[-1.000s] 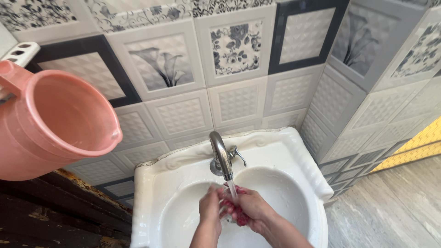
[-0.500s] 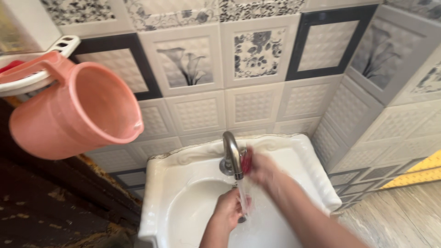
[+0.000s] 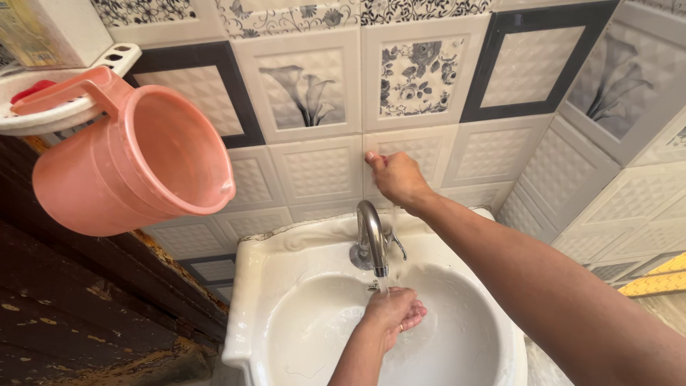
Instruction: The person wipes the base and bowl of a pedestal sink with a cloth and rinses it with water.
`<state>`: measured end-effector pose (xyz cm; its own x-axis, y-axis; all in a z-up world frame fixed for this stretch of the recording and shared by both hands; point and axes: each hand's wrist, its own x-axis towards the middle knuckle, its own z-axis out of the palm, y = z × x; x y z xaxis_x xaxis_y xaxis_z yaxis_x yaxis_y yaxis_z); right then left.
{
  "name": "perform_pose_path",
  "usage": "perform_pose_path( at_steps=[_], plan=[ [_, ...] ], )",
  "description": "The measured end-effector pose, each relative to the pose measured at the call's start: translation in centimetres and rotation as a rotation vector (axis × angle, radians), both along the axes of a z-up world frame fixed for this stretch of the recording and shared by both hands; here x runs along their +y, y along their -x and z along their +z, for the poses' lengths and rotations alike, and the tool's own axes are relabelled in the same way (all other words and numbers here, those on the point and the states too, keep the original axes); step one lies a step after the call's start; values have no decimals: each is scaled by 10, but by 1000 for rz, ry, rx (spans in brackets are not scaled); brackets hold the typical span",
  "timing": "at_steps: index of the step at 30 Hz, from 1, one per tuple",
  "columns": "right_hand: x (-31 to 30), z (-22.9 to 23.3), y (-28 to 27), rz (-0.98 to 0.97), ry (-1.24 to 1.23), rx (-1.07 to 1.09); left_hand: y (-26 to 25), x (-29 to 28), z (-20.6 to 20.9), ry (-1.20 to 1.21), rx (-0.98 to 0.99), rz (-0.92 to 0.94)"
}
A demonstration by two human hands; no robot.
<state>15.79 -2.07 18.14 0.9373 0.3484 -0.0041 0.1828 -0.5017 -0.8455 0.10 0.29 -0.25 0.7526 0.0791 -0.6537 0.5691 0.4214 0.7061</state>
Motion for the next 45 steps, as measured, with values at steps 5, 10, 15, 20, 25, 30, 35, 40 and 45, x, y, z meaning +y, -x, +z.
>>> perform_pose_path(
  at_steps=[5,10,15,20,25,30,35,40,45],
  plan=[
    [-36,-2,19,21,-92,139,1,-1,-5,-24,-4,43],
    [-80,-67,18,-162,-89,153,-6,-3,-1,-113,-36,93],
    [-108,-182,13,-223,349,-613,-2,1,18,-319,-44,124],
    [-85,-242,37,-331,641,-533,-3,20,22,-883,-5,-57],
    [-43,-226,84,10,663,-558,2,28,19,-1044,-119,242],
    [-50,-191,101,192,665,-612,0,17,36,-1042,-97,167],
    [-68,-187,108,224,467,-548,-3,11,40,-1086,-137,107],
    [-54,-197,90,107,541,-870,-2,29,11,-1117,-124,179],
    [-42,-199,111,26,495,-719,21,56,-18,-995,-12,223]
  ],
)
